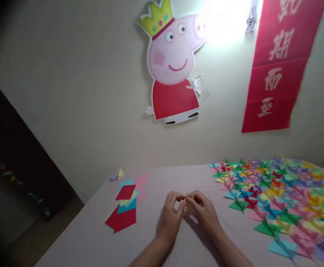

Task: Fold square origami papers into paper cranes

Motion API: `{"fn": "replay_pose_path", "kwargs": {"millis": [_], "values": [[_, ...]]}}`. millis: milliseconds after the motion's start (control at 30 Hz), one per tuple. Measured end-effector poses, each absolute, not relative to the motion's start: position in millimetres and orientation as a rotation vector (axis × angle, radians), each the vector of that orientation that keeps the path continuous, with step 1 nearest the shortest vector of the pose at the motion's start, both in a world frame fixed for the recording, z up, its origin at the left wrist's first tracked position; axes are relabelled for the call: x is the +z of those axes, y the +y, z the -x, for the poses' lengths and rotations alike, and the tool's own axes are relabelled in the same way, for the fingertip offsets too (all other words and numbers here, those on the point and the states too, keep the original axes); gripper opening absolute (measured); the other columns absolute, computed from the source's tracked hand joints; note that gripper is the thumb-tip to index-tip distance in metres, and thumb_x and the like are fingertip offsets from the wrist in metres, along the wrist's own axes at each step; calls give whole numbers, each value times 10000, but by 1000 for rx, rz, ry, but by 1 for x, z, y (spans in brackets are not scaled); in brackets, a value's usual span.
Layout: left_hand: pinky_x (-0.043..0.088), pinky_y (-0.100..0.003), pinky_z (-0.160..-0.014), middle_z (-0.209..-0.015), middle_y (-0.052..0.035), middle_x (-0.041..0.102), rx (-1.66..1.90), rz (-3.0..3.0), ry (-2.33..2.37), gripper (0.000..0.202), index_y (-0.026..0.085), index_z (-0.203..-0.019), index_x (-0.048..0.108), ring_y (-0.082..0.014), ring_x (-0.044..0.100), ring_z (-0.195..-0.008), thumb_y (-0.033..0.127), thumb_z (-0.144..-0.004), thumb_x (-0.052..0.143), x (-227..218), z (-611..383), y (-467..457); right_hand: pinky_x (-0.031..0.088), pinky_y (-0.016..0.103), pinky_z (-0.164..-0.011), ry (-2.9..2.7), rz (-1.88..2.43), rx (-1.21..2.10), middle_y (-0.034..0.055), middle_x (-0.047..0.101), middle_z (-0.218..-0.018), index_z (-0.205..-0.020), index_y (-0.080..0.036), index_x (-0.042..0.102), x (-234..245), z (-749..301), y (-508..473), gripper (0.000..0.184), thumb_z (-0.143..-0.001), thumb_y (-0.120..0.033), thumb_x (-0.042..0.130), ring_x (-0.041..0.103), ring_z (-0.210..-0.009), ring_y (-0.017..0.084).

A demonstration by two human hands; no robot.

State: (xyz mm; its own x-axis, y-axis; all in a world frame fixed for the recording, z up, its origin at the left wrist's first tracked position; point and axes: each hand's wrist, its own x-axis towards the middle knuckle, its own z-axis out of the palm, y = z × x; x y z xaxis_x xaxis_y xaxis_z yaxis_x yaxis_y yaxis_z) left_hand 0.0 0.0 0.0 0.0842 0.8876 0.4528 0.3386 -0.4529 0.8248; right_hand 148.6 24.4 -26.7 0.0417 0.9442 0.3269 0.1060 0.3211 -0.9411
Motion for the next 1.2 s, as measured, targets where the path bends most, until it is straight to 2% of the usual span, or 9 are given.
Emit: {"fn": "replay_pose_path", "kwargs": {"millis": [233,433,600,733,867,1200], "values": [[417,-305,-795,-851,-6,611,1431,-1686,1142,25,213,-813,601,-190,553,-849,191,-824,597,-17,-1,13,449,294,-627,-1427,1040,839,8,607,-696,-658,-209,637,-22,-145,23,381,-768,-571,673,557,-668,189],[416,-297,-769,-785,0,604,1426,-1650,1129,114,203,-773,591,-184,549,-793,289,-838,629,-25,2,21,433,303,-639,-1583,985,665,13,602,-697,-678,-232,638,-23,-146,21,323,-842,-509,641,542,-684,197],[403,-296,-762,-768,7,582,1451,-1685,1155,142,215,-720,573,-188,538,-795,270,-841,625,-21,4,17,448,305,-668,-1695,927,475,13,606,-727,-745,-244,634,-27,-147,22,236,-921,-392,582,547,-716,199],[391,-304,-780,-766,4,588,1482,-1697,1182,129,225,-706,576,-195,533,-813,234,-830,611,-15,4,13,470,314,-711,-1752,894,348,23,623,-782,-838,-255,660,-31,-148,24,143,-938,-303,569,564,-780,210],[384,-305,-757,-748,0,594,1488,-1659,1201,129,224,-688,592,-197,528,-791,245,-815,602,-14,3,13,475,325,-722,-1789,890,187,33,624,-813,-869,-257,666,-31,-149,24,132,-941,-240,558,559,-805,215],[376,-291,-681,-689,-2,582,1418,-1394,1169,206,199,-659,631,-184,508,-711,380,-756,628,-23,-1,20,485,339,-709,-1830,883,-20,36,664,-819,-871,-246,661,-27,-148,24,122,-938,-221,563,581,-787,211]]}}
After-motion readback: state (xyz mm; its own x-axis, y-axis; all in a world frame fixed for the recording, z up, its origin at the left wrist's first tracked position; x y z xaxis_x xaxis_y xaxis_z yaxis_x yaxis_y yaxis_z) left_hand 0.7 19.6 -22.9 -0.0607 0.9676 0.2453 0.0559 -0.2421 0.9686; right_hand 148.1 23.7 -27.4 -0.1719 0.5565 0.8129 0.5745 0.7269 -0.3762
